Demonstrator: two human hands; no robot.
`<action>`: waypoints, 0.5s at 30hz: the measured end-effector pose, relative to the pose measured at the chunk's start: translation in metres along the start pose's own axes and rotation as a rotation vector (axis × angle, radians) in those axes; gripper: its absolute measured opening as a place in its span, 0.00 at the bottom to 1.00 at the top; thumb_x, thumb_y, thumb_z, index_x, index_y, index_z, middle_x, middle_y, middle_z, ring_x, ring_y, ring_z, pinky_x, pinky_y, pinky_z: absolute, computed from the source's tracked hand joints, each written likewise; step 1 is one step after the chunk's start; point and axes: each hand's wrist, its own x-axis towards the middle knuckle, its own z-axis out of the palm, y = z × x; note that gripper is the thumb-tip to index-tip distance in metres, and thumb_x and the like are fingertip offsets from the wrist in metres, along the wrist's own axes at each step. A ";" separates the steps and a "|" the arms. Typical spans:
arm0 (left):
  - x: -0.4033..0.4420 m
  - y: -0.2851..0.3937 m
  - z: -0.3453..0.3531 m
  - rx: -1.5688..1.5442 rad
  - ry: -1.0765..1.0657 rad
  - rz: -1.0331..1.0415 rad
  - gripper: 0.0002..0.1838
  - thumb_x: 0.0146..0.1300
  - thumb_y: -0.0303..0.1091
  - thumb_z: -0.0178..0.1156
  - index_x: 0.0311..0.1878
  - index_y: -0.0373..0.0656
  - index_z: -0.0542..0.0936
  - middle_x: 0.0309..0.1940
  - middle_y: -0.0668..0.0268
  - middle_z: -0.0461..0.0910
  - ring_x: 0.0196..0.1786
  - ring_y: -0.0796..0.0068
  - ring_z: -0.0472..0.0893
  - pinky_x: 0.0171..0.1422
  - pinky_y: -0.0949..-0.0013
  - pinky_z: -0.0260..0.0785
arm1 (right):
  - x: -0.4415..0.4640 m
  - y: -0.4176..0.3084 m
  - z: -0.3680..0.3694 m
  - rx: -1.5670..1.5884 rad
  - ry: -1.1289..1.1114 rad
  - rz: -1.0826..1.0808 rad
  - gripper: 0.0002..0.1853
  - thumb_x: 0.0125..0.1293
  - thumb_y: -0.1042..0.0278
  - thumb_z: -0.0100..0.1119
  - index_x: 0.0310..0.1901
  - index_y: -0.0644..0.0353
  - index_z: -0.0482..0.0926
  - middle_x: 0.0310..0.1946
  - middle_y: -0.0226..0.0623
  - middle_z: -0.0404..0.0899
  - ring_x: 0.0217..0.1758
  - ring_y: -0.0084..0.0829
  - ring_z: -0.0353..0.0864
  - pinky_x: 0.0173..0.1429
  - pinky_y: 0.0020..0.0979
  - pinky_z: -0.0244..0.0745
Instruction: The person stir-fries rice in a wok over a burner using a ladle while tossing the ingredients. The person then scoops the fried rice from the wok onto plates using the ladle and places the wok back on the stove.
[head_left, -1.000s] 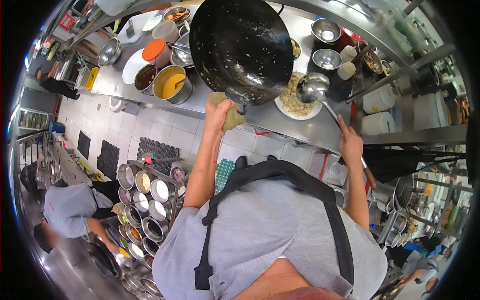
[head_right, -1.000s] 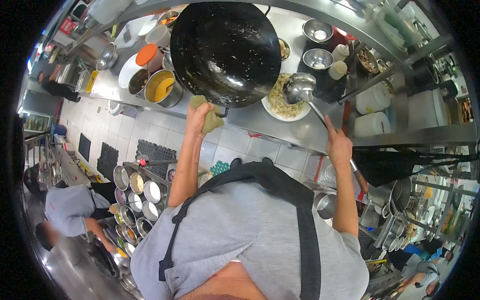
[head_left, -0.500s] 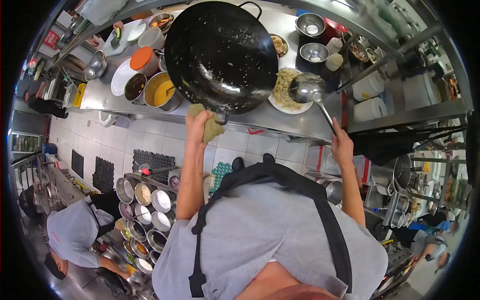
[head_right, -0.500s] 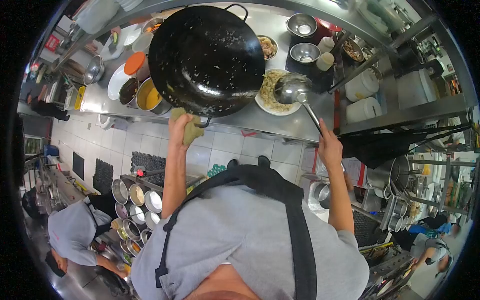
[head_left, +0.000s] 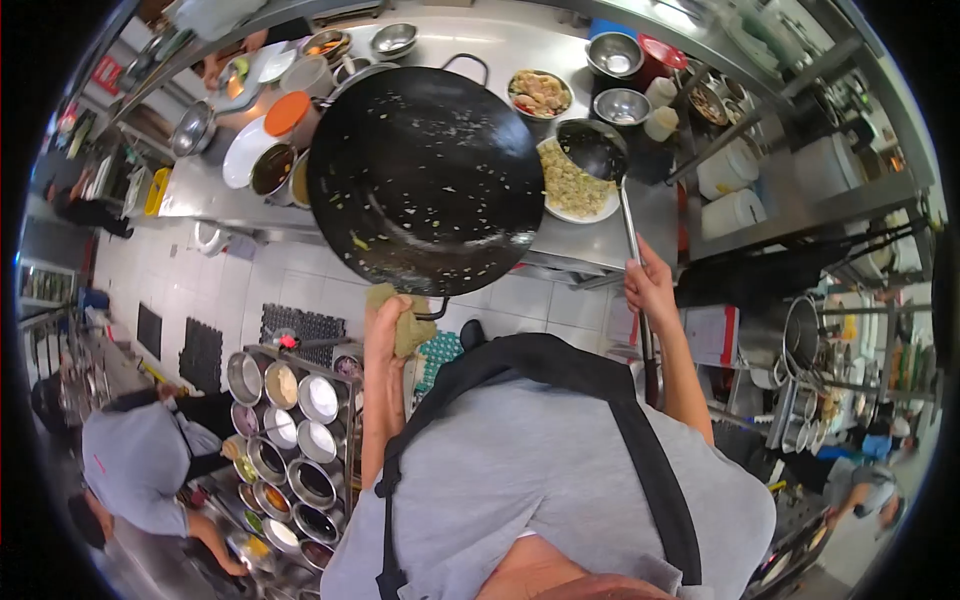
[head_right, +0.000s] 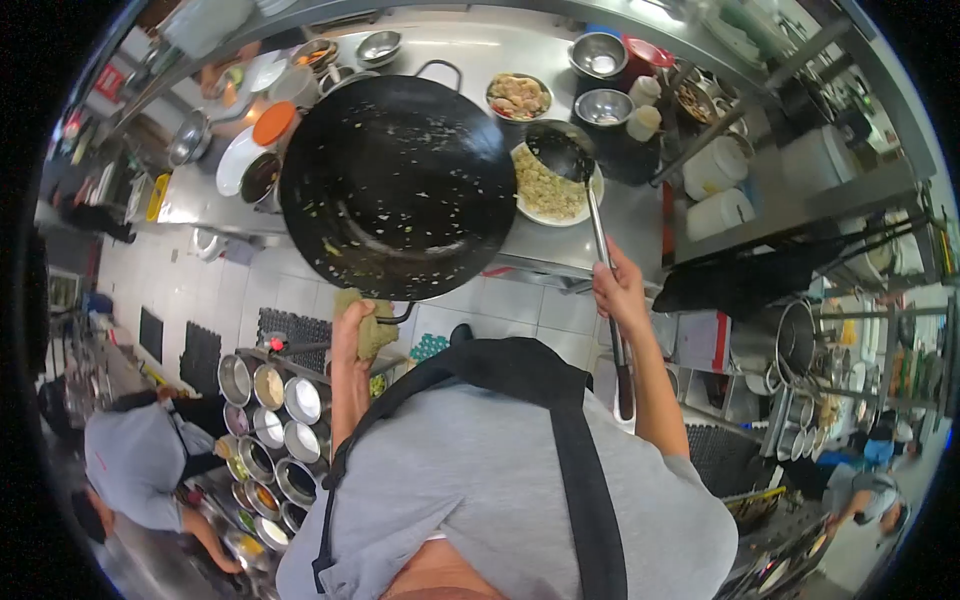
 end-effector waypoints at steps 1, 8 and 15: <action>-0.003 -0.006 0.003 -0.018 0.007 -0.004 0.20 0.57 0.32 0.59 0.52 0.33 0.75 0.37 0.54 0.82 0.34 0.63 0.85 0.32 0.61 0.82 | 0.000 -0.003 0.002 -0.142 -0.032 -0.064 0.30 0.74 0.69 0.56 0.76 0.48 0.62 0.21 0.29 0.69 0.16 0.22 0.67 0.19 0.27 0.63; -0.028 -0.018 0.052 -0.047 0.045 0.050 0.18 0.58 0.31 0.58 0.50 0.33 0.76 0.36 0.52 0.83 0.29 0.63 0.84 0.28 0.62 0.80 | 0.020 0.001 0.027 -1.404 -0.146 -0.440 0.37 0.66 0.74 0.57 0.76 0.39 0.62 0.36 0.54 0.81 0.38 0.55 0.83 0.45 0.51 0.77; -0.062 -0.042 0.056 -0.136 0.131 0.052 0.18 0.57 0.30 0.59 0.50 0.32 0.76 0.37 0.53 0.82 0.34 0.62 0.85 0.32 0.61 0.82 | 0.043 0.006 -0.033 -0.899 -0.077 -0.547 0.34 0.65 0.73 0.57 0.74 0.45 0.65 0.41 0.60 0.82 0.44 0.59 0.82 0.49 0.52 0.76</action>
